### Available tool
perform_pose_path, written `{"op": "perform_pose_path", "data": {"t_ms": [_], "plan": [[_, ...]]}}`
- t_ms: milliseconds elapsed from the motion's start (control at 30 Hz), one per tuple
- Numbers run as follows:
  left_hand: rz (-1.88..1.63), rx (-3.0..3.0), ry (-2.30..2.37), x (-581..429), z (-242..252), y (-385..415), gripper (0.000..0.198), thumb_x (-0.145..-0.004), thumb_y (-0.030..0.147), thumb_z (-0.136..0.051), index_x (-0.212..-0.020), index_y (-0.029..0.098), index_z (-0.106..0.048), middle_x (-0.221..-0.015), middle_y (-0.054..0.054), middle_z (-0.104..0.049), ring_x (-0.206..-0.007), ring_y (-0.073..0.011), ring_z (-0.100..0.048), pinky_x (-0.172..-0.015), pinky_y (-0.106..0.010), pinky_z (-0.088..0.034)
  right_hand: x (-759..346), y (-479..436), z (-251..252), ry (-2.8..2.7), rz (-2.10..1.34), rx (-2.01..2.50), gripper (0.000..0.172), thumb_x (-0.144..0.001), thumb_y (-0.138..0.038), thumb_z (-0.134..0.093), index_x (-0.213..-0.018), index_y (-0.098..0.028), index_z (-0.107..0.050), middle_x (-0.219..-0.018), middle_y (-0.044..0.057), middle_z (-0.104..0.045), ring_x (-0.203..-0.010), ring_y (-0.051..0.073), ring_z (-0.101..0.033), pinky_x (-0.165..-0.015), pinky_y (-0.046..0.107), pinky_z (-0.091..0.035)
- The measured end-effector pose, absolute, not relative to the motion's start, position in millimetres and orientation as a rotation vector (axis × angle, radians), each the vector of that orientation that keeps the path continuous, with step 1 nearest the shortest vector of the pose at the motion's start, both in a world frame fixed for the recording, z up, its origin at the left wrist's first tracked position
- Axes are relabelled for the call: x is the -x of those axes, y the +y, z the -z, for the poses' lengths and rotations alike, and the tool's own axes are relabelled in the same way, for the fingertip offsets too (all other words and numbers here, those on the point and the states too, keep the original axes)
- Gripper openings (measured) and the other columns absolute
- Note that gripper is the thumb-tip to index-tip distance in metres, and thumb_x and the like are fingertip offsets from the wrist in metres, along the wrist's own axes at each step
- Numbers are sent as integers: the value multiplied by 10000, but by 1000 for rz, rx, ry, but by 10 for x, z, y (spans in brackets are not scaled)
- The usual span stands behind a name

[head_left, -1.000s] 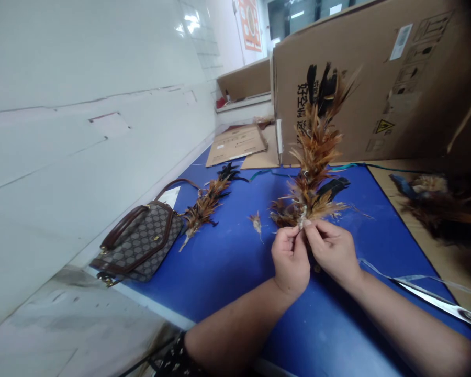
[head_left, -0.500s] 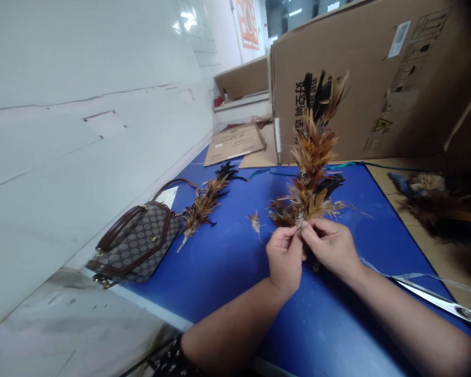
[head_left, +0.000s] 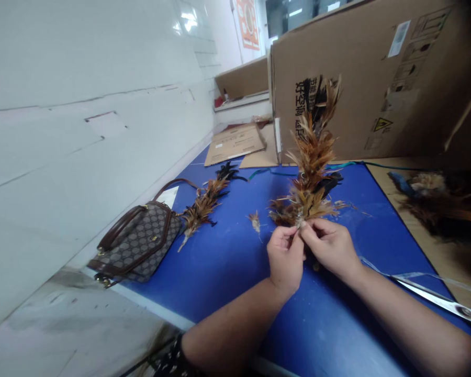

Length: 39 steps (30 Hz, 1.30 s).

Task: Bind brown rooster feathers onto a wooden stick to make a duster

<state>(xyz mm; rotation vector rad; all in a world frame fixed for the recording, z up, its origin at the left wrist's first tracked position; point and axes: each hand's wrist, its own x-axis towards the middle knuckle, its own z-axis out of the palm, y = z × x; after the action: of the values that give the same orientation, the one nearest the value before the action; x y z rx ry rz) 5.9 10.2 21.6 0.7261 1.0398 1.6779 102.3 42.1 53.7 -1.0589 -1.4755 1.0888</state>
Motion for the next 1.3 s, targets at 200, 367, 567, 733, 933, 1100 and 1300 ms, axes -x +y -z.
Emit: {"op": "perform_pose_path", "data": {"t_ms": [200,367,567,733,933,1100,1300], "plan": [[-1510,-780,819,43,-254,121,296,-911,441,-686,-945,166,-583,-585,43,-544,-476,-79,-468,-465,-205,-360,-1068,402,-658,-1427,-1304,972,371,-907,-482,-660,-655,-221,-584,-458,10,-621,-378,196,-616,-399,287,-508],[-1175,-756,612,129,-271,167,346,-863,447,-720,-863,111,-637,-765,-53,-621,-610,-106,-548,-543,-237,-417,-1193,465,-709,-1361,-1393,1020,359,-885,-551,-675,-739,-237,-584,-416,-29,-564,-342,225,-611,-319,298,-480],[-1119,-807,650,206,-312,189,386,-766,446,-821,-839,91,-686,-764,-73,-645,-661,-142,-595,-588,-275,-485,-1295,519,-729,-1498,-1423,936,346,-901,-524,-674,-748,-225,-589,-484,-24,-583,-388,194,-603,-382,290,-490],[-1094,-837,792,288,-317,234,447,-714,469,-856,-881,71,-738,-757,-80,-673,-605,-137,-617,-564,-283,-518,-1414,621,-824,-1783,-1085,932,437,-913,-527,-661,-649,-182,-616,-588,-2,-569,-546,129,-527,-522,244,-435],[-1099,-849,872,314,-308,258,425,-669,434,-885,-843,69,-752,-723,-64,-681,-497,-118,-606,-503,-277,-534,-1496,714,-853,-1936,-955,965,502,-933,-601,-581,-691,-172,-679,-634,21,-596,-609,151,-507,-571,263,-423],[-1175,-838,945,264,-320,234,406,-625,416,-906,-748,83,-710,-679,-41,-671,-446,-107,-594,-470,-256,-527,-1495,714,-795,-1915,-1016,975,477,-937,-592,-580,-745,-172,-697,-691,33,-643,-656,161,-537,-622,262,-447],[-1263,-753,946,142,-336,164,493,-523,400,-949,-669,130,-563,-614,15,-626,-441,-137,-633,-454,-243,-528,-1422,660,-726,-1822,-1074,1017,433,-928,-553,-598,-721,-177,-650,-663,19,-617,-608,142,-523,-578,246,-434]]}}
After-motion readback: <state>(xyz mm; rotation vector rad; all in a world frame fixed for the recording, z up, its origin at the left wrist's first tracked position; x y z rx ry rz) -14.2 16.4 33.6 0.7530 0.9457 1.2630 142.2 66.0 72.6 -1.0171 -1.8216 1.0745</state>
